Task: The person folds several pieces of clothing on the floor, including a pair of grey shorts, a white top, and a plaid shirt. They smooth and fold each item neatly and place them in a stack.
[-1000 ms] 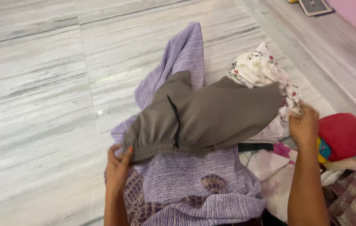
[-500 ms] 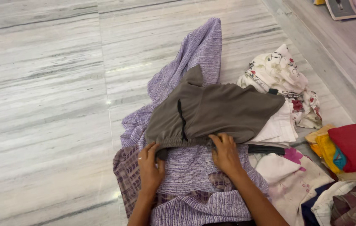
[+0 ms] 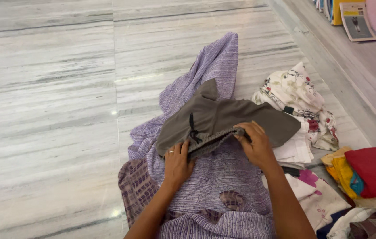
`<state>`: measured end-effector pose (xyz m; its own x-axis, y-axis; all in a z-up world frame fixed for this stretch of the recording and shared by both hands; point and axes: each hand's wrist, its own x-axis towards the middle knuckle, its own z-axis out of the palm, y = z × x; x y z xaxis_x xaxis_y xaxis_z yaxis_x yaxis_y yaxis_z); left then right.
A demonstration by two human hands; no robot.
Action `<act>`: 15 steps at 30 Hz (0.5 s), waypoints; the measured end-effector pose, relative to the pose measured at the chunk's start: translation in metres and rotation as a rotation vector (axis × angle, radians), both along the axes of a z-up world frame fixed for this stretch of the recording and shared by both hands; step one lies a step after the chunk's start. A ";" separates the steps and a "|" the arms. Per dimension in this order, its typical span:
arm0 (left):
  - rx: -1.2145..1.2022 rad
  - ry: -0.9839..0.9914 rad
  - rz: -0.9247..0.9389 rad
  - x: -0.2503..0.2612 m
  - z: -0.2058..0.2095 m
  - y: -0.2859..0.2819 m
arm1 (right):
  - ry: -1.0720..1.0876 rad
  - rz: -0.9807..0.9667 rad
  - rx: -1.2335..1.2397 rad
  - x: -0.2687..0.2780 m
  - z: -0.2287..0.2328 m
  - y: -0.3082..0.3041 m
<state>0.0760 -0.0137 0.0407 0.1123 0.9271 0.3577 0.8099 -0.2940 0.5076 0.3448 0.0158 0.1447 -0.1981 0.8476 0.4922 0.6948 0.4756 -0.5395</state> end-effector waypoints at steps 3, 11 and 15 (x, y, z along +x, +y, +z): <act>-0.193 -0.050 -0.089 0.001 0.029 0.007 | 0.152 -0.053 -0.036 -0.007 0.035 0.005; 0.007 0.253 -0.274 -0.006 0.093 0.020 | 0.235 0.008 0.111 0.003 0.068 0.022; -0.085 0.074 -0.099 -0.004 0.110 0.040 | 0.279 -0.025 0.153 0.002 0.069 0.016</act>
<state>0.0722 0.0265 0.1506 0.2278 0.9368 0.2657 0.8150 -0.3327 0.4745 0.3468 0.0318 0.2136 -0.0176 0.7627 0.6465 0.5424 0.5504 -0.6347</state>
